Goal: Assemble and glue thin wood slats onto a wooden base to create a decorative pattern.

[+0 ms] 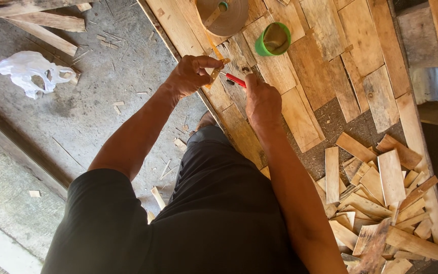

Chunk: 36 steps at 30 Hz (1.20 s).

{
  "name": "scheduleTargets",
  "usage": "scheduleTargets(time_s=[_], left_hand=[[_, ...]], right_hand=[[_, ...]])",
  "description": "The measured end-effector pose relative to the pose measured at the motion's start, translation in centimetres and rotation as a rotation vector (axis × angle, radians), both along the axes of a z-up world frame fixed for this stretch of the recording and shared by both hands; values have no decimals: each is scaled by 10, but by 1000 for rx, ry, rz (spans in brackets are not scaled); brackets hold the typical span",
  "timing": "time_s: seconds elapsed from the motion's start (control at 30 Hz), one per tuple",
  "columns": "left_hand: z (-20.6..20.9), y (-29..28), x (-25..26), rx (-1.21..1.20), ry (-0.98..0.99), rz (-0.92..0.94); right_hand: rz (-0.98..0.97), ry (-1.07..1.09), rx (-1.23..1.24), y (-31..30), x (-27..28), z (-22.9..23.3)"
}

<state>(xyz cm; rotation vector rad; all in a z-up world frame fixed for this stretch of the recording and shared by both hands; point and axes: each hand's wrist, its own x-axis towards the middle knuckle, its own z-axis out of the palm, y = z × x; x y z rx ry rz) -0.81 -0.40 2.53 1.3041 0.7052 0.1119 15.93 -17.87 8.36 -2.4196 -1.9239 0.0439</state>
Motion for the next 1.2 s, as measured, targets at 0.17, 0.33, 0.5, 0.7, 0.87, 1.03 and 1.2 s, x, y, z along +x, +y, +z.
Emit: scheduleTargets(time_s=[0.17,0.33,0.5,0.7,0.87,1.03,1.2], left_hand=[[-1,-4,1,87,-3,-25],[-7,-7,-2,82,-14,-5],[-7,-9,-3,101,19,44],[-16,-14,-1,63,-2,13],[-30,-17,0,75,-64,17],[-31,-27,3,-41,-31,31],[-28,-28,9,-10,-32,-3]], right_hand=[[-7,3,-20,1,-3,-8],[-30,-59,-121,9,-9,-11],[-26,-100,-163,13,-15,-6],[-43,-75,-178,17,-22,-11],[-41,-97,-96,3,-19,-16],[-74,-56,-147,-4,-18,-11],[-83,-74,-237,-5,-24,-17]])
